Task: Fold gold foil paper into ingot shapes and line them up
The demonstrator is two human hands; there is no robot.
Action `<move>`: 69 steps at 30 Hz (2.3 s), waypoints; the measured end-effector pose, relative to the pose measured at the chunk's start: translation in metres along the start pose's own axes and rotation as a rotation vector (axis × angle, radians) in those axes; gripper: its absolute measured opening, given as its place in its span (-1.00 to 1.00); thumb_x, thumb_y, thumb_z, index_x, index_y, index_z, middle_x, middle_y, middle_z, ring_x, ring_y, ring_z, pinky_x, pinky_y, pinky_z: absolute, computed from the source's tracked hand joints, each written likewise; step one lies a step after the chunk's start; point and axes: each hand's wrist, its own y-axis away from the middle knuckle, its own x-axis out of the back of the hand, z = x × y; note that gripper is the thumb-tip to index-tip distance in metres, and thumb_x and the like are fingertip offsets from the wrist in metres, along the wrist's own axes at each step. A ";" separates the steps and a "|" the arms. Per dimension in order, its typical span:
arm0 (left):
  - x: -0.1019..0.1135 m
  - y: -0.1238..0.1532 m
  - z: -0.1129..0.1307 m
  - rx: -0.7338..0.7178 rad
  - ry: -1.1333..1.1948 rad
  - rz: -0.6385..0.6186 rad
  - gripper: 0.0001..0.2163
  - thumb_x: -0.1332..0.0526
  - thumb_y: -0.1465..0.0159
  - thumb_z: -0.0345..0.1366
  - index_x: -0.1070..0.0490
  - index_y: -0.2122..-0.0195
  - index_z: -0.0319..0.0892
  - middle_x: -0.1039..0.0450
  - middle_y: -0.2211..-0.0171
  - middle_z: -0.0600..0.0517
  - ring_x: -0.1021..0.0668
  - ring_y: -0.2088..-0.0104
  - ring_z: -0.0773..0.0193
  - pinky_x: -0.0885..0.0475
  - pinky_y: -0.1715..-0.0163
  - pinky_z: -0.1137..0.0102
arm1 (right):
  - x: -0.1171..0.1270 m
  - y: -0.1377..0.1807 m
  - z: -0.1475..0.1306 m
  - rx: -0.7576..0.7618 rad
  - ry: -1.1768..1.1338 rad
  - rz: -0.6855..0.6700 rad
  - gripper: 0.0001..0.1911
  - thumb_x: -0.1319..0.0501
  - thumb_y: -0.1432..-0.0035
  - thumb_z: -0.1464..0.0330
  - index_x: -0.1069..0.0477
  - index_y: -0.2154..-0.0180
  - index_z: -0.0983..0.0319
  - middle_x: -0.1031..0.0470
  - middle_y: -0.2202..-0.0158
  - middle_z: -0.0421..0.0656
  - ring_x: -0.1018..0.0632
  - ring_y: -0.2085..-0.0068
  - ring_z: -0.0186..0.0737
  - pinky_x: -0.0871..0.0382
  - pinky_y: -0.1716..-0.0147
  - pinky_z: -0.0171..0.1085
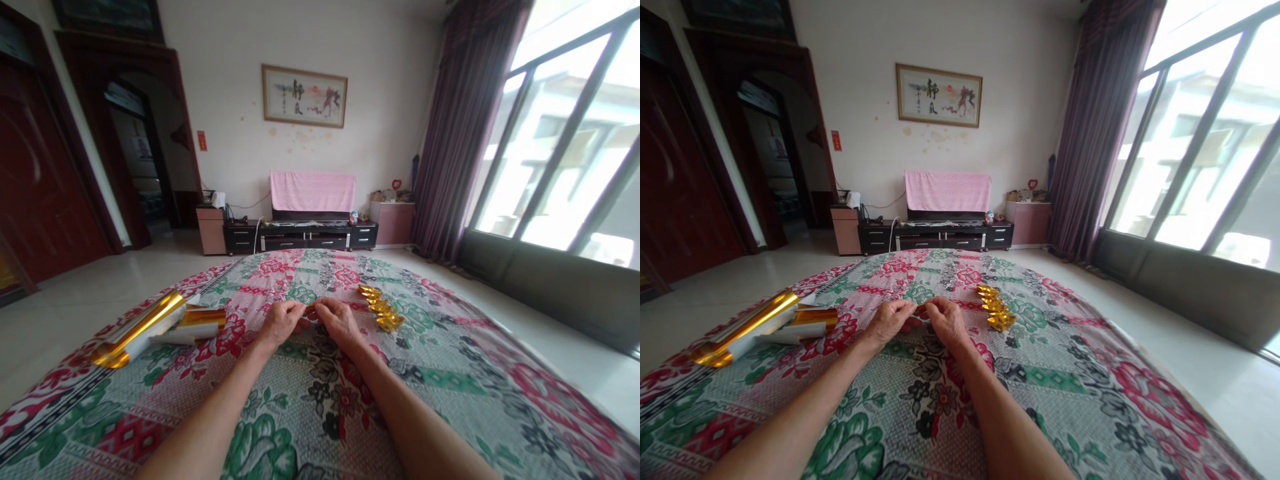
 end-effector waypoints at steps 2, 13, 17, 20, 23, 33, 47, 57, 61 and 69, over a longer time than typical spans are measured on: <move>-0.001 -0.001 -0.002 0.014 0.083 0.003 -0.71 -0.10 -0.12 -0.10 -0.45 0.39 -0.24 -0.53 0.46 0.00 -0.55 0.42 0.23 -0.37 0.56 0.50 | -0.001 -0.001 0.002 -0.020 0.003 0.015 -0.76 -0.06 0.00 0.33 -0.44 0.39 0.31 -0.52 0.48 -0.15 -0.52 0.41 -0.27 -0.35 0.45 -0.38; 0.000 -0.002 -0.003 -0.128 -0.093 0.093 -0.70 -0.10 -0.13 -0.14 -0.51 0.41 -0.26 -0.53 0.49 -0.01 -0.52 0.46 0.27 -0.36 0.52 0.51 | -0.002 0.000 -0.002 0.015 0.050 -0.002 -0.66 0.00 0.16 0.44 -0.48 0.37 0.28 -0.54 0.45 -0.20 -0.50 0.41 -0.30 -0.35 0.37 -0.36; 0.000 0.001 0.003 -0.245 -0.294 0.137 -0.73 -0.09 -0.15 -0.20 -0.53 0.43 -0.24 -0.52 0.52 0.01 -0.50 0.47 0.31 -0.33 0.45 0.51 | -0.002 0.001 -0.006 -0.040 0.046 -0.001 -0.66 0.00 0.15 0.42 -0.49 0.37 0.28 -0.54 0.48 -0.20 -0.50 0.42 -0.30 -0.34 0.39 -0.37; 0.000 0.003 0.006 -0.289 -0.336 0.128 -0.73 -0.07 -0.17 -0.23 -0.53 0.43 -0.23 -0.53 0.50 0.00 -0.50 0.46 0.32 -0.33 0.42 0.52 | -0.002 0.000 -0.003 -0.048 0.061 0.014 -0.68 -0.01 0.13 0.40 -0.50 0.38 0.28 -0.54 0.48 -0.20 -0.49 0.43 -0.30 -0.32 0.41 -0.38; 0.000 0.004 0.005 -0.301 -0.334 0.130 -0.74 -0.08 -0.18 -0.24 -0.54 0.38 -0.23 -0.54 0.45 -0.02 -0.52 0.42 0.31 -0.34 0.40 0.52 | -0.003 -0.002 0.001 -0.036 0.088 0.009 -0.68 -0.01 0.15 0.41 -0.50 0.40 0.27 -0.54 0.47 -0.20 -0.47 0.45 -0.32 -0.31 0.44 -0.39; 0.000 0.001 0.001 -0.349 -0.344 0.147 -0.76 -0.10 -0.17 -0.25 -0.54 0.35 -0.22 -0.54 0.41 -0.04 -0.53 0.38 0.29 -0.38 0.32 0.48 | -0.003 0.003 -0.009 -0.057 0.037 0.016 -0.64 0.01 0.12 0.39 -0.52 0.37 0.27 -0.52 0.54 -0.21 -0.45 0.52 -0.33 -0.33 0.45 -0.38; -0.002 -0.002 0.001 0.024 -0.002 0.068 -0.67 -0.14 -0.05 -0.36 -0.48 0.15 -0.24 -0.57 0.38 -0.02 -0.57 0.40 0.27 -0.44 0.43 0.46 | -0.006 0.001 0.007 0.049 0.094 0.070 -0.66 -0.03 0.12 0.41 -0.52 0.33 0.27 -0.56 0.34 -0.16 -0.52 0.33 -0.25 -0.38 0.28 -0.31; -0.004 -0.004 -0.004 -0.095 -0.090 0.153 -0.70 -0.09 -0.07 -0.40 -0.50 0.19 -0.21 -0.57 0.36 0.00 -0.58 0.40 0.28 -0.47 0.32 0.44 | -0.011 0.000 0.009 0.083 0.303 0.089 -0.64 -0.02 -0.02 0.38 -0.44 0.15 0.22 -0.54 0.31 -0.18 -0.51 0.34 -0.27 -0.36 0.30 -0.33; -0.005 -0.005 -0.004 -0.140 -0.082 0.170 -0.71 -0.09 -0.08 -0.40 -0.50 0.20 -0.21 -0.57 0.32 -0.01 -0.59 0.37 0.26 -0.48 0.27 0.42 | -0.011 0.002 0.004 0.101 0.373 0.065 -0.64 0.02 -0.09 0.35 -0.45 0.14 0.16 -0.54 0.40 -0.22 -0.50 0.43 -0.28 -0.34 0.39 -0.35; -0.004 -0.007 -0.009 -0.106 -0.050 0.136 -0.67 -0.05 -0.12 -0.40 -0.45 0.11 -0.23 -0.56 0.30 -0.02 -0.59 0.38 0.28 -0.49 0.32 0.42 | -0.011 0.004 0.003 0.118 0.380 0.045 -0.64 0.03 -0.13 0.31 -0.45 0.13 0.15 -0.55 0.36 -0.20 -0.52 0.38 -0.24 -0.34 0.37 -0.34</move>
